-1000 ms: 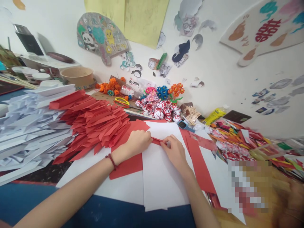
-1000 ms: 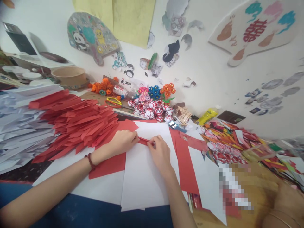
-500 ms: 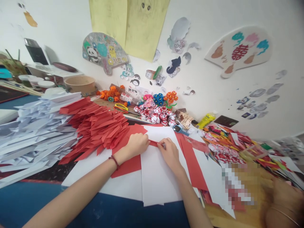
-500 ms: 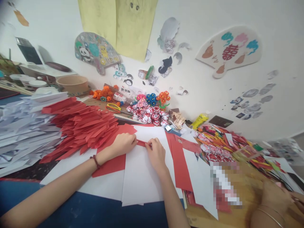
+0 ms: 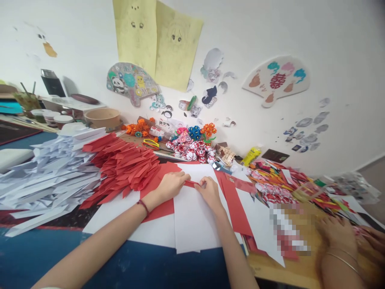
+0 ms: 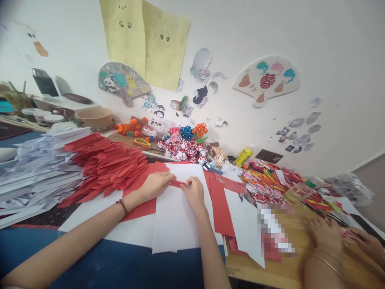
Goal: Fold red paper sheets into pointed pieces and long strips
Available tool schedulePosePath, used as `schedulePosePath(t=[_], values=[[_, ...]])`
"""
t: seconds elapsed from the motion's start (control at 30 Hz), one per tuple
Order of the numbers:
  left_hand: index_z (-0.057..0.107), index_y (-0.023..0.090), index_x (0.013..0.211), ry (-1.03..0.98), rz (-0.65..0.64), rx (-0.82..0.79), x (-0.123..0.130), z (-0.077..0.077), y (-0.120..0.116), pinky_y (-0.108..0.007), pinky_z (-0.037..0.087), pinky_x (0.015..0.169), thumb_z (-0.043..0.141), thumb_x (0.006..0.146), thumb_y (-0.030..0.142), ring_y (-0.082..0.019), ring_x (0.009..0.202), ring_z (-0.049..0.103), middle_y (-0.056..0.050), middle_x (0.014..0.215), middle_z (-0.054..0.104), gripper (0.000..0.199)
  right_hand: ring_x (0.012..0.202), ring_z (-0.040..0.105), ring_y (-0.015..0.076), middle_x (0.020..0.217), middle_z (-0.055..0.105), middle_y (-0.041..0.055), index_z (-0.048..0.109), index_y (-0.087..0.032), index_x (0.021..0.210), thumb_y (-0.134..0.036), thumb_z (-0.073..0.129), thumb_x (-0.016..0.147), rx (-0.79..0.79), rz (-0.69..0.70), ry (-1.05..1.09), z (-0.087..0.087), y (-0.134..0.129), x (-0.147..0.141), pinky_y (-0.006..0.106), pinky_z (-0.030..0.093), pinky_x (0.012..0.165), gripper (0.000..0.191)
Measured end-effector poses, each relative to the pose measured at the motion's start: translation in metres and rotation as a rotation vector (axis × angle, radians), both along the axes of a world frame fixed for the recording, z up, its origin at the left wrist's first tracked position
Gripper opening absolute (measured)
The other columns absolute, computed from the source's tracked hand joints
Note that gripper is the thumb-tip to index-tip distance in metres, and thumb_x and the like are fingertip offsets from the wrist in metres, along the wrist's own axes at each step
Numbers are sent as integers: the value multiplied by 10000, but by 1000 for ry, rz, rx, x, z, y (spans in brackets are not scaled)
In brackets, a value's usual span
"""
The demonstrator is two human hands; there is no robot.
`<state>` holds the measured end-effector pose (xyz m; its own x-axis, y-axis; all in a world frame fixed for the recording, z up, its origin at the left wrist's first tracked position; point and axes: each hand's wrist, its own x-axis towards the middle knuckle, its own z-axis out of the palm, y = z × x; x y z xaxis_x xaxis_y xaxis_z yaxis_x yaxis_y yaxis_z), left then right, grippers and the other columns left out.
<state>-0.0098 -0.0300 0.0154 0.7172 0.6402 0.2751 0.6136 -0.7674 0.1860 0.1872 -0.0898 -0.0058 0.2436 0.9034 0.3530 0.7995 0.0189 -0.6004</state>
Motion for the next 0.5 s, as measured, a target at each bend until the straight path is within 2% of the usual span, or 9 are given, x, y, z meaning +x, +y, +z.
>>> schedulePosePath(t=[0.07,0.17,0.37,0.5], values=[[617,290,1132,28,-139,92,1,-2,1,-291,392,741,381,934,181,-196,895,568,-63,945,612,326,688,514,164,738,550,-1,514,-209,651,-339,616,719,7,4,11,-1,0,0,271,366,641,179],[658,297,1110,55,-228,147,2,-5,4,-317,376,772,402,930,186,-206,878,524,-75,899,575,332,678,519,165,722,557,0,511,-211,628,-337,613,709,15,-3,34,-1,0,-1,274,373,641,181],[699,293,1027,55,-211,160,-15,-3,10,-324,331,769,440,867,80,-210,898,495,-68,893,568,372,674,524,162,702,560,-2,496,-212,604,-326,616,703,62,-15,62,-2,-2,-2,276,380,655,193],[696,287,1047,31,-139,147,-26,-1,4,-318,312,759,370,929,150,-212,894,497,-75,901,583,373,691,530,163,714,561,-2,498,-214,611,-327,606,709,69,-3,81,-3,-4,-2,273,383,661,184]])
